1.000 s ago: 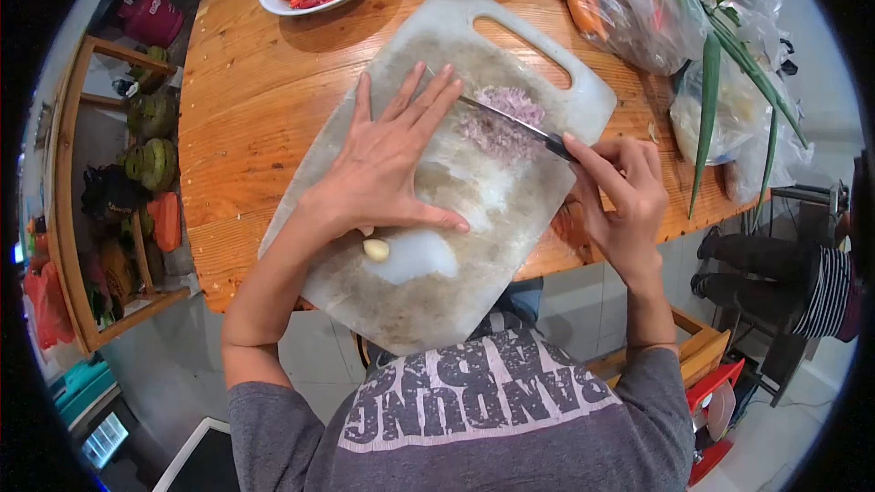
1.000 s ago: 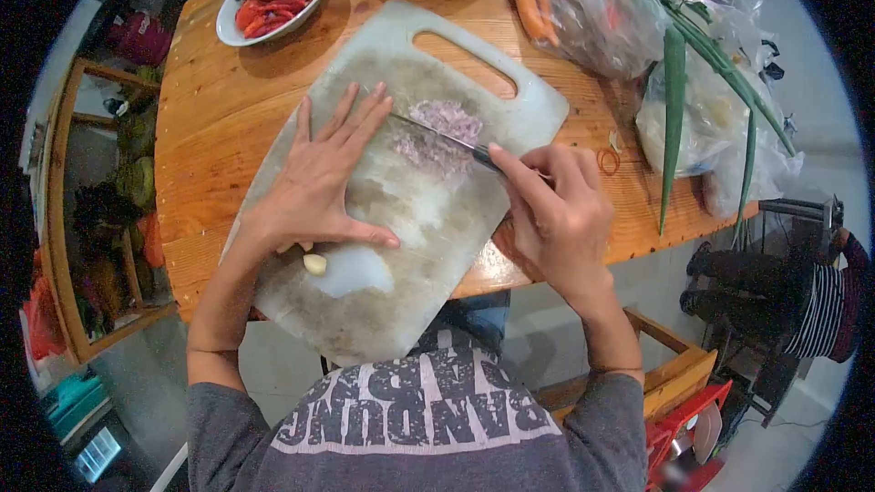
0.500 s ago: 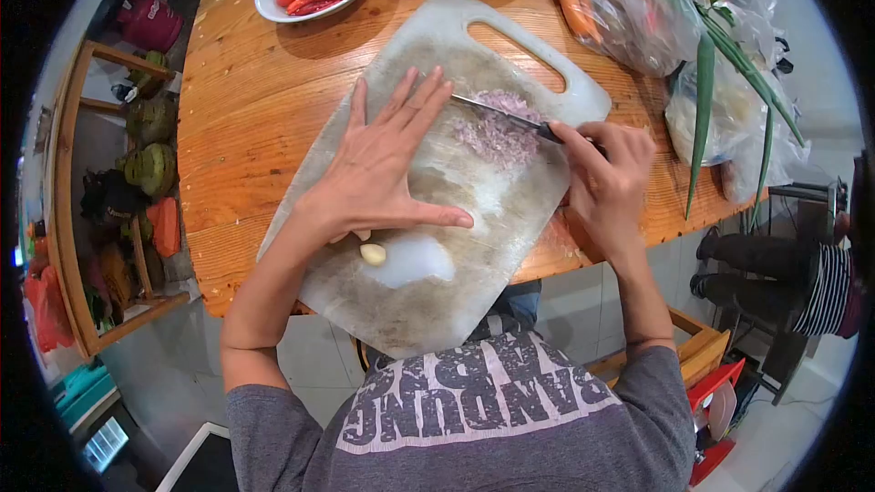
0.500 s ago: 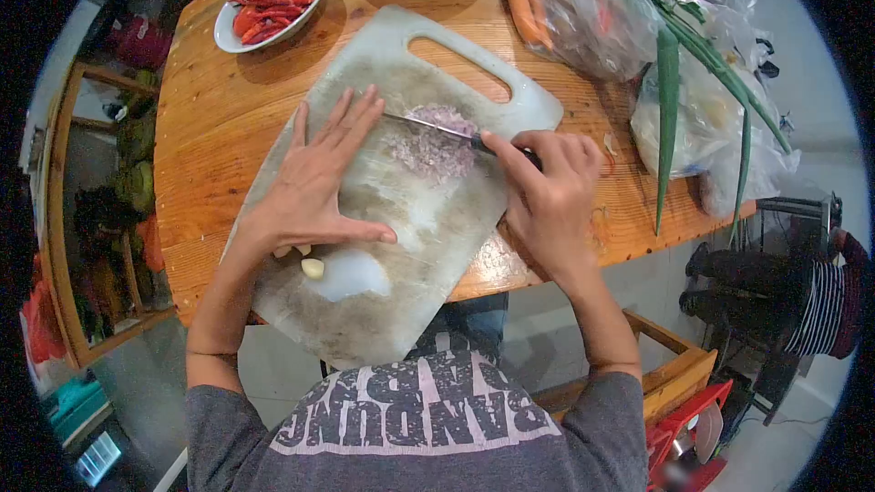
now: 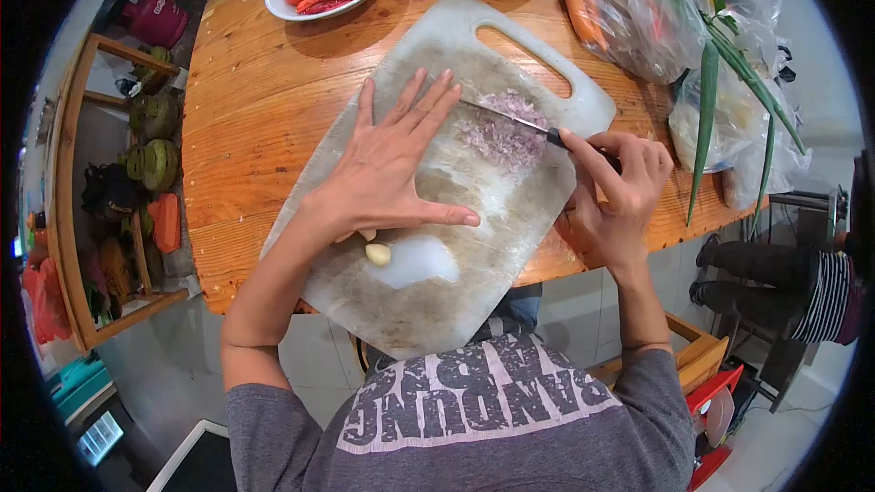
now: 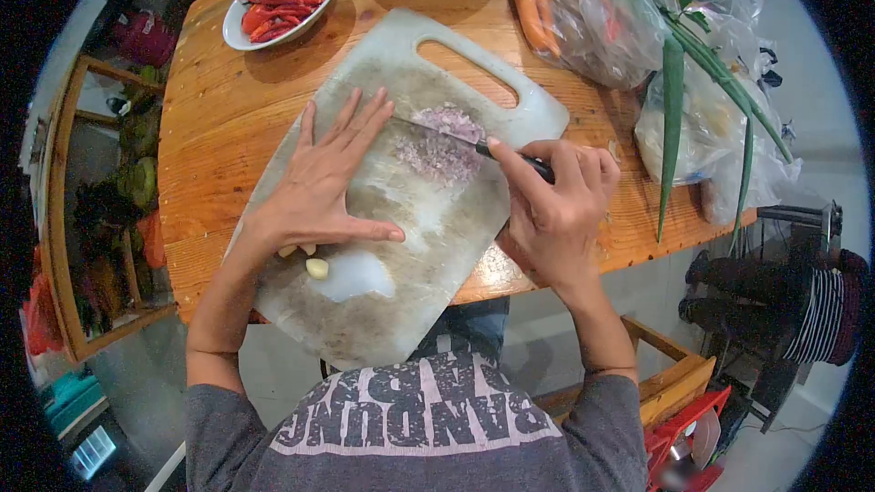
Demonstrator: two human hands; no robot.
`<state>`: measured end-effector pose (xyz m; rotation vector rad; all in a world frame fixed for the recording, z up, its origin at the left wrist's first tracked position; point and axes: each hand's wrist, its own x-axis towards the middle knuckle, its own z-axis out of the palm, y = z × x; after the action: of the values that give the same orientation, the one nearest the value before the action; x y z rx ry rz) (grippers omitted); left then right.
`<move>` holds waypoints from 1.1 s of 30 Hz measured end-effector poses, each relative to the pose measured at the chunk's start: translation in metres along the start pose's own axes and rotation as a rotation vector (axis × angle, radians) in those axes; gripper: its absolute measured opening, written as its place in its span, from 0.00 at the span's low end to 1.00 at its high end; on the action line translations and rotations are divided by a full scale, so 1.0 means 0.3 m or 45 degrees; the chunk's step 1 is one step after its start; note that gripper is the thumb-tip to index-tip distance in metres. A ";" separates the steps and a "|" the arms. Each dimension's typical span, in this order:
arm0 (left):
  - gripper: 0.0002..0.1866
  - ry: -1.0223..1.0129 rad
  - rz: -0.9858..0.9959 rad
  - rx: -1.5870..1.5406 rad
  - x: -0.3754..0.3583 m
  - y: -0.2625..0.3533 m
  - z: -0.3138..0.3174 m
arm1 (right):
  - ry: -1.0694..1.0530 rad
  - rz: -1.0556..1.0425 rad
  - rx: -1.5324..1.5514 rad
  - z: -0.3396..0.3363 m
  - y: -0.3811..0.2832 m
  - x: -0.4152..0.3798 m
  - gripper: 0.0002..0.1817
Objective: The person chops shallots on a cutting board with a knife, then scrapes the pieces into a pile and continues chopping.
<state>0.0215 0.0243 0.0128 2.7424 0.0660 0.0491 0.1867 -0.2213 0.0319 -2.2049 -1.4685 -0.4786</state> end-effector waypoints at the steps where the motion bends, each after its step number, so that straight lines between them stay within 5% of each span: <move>1: 0.74 0.003 -0.002 -0.015 -0.002 0.000 -0.001 | -0.022 0.002 -0.013 0.005 -0.003 -0.007 0.23; 25: 0.73 -0.059 0.016 -0.011 -0.005 0.013 -0.013 | -0.120 0.148 0.239 -0.014 -0.038 -0.030 0.22; 33: 0.66 0.109 -0.002 -0.077 0.036 0.001 -0.013 | -0.049 -0.126 0.183 -0.041 0.118 0.101 0.22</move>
<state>0.0321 0.0261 0.0167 2.6792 0.0894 0.1654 0.2302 -0.2162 0.0517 -2.0476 -1.5866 -0.3522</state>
